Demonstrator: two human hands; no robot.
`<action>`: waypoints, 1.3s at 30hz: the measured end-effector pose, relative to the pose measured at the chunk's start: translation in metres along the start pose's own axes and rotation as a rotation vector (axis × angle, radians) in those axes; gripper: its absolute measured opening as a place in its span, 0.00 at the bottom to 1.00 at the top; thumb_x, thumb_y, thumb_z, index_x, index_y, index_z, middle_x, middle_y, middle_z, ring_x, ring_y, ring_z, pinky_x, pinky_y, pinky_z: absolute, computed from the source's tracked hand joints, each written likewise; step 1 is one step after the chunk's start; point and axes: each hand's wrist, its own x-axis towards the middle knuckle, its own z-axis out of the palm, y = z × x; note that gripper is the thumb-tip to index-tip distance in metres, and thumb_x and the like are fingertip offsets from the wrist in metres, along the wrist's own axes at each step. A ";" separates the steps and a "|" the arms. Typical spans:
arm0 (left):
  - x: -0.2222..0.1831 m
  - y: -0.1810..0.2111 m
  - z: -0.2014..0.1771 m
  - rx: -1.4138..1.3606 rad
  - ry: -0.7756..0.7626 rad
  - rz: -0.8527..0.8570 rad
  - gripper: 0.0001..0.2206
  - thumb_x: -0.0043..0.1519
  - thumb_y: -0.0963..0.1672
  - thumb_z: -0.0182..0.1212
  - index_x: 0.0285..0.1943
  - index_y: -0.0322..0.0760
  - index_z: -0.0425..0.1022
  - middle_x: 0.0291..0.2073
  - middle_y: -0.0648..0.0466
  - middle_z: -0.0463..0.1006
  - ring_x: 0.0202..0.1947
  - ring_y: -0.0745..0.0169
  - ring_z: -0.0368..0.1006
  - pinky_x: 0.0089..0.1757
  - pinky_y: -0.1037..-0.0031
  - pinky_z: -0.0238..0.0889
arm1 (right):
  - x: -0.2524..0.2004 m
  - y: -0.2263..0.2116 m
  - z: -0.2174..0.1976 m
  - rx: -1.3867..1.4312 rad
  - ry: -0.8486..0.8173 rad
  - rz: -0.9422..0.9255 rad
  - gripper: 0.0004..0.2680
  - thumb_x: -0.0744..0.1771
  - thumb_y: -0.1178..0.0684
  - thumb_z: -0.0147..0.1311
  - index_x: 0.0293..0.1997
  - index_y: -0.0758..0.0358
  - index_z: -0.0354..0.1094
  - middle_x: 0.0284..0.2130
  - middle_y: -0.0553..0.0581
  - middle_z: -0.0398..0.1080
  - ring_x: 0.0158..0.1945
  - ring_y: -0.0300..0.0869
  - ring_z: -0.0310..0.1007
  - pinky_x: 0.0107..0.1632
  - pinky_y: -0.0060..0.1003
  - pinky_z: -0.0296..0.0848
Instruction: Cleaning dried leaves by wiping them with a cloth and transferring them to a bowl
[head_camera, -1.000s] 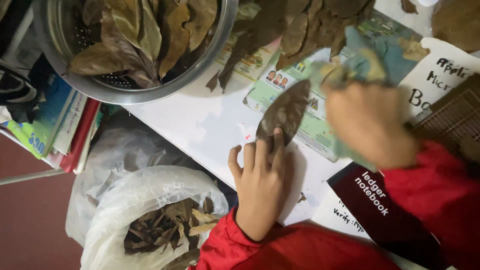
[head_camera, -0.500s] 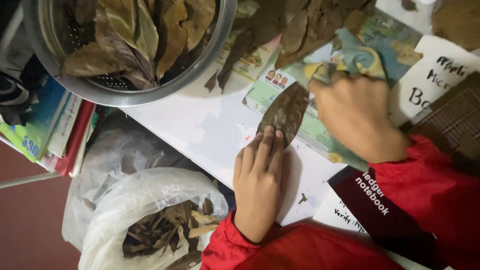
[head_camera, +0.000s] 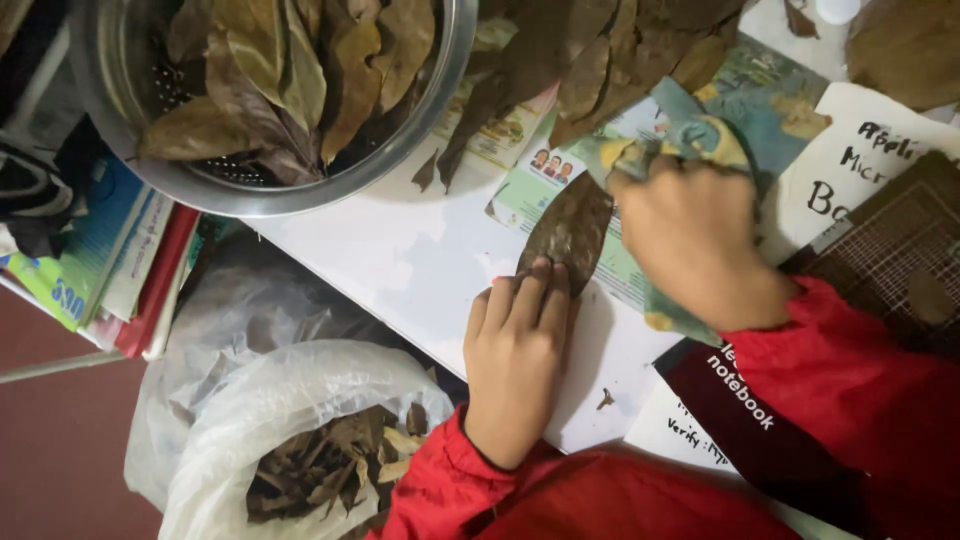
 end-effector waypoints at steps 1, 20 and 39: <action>0.000 -0.001 -0.001 -0.031 0.011 0.012 0.08 0.69 0.41 0.55 0.52 0.31 0.77 0.43 0.48 0.75 0.39 0.48 0.67 0.37 0.63 0.61 | 0.001 0.003 -0.003 0.063 -0.016 -0.005 0.04 0.66 0.50 0.58 0.42 0.41 0.77 0.17 0.45 0.71 0.18 0.38 0.73 0.18 0.34 0.68; 0.014 -0.007 0.017 -0.244 0.217 -0.211 0.06 0.67 0.42 0.63 0.50 0.43 0.77 0.43 0.55 0.78 0.42 0.53 0.70 0.42 0.65 0.59 | -0.008 0.062 -0.061 0.374 -0.252 -0.059 0.14 0.74 0.52 0.45 0.28 0.54 0.65 0.15 0.45 0.67 0.14 0.33 0.69 0.17 0.27 0.70; 0.000 -0.014 0.000 -0.065 0.038 0.040 0.04 0.67 0.45 0.62 0.43 0.43 0.78 0.42 0.60 0.77 0.49 0.42 0.68 0.57 0.42 0.52 | -0.022 0.025 -0.044 0.422 -0.192 -0.378 0.10 0.63 0.62 0.54 0.35 0.44 0.76 0.29 0.49 0.78 0.24 0.43 0.79 0.21 0.41 0.75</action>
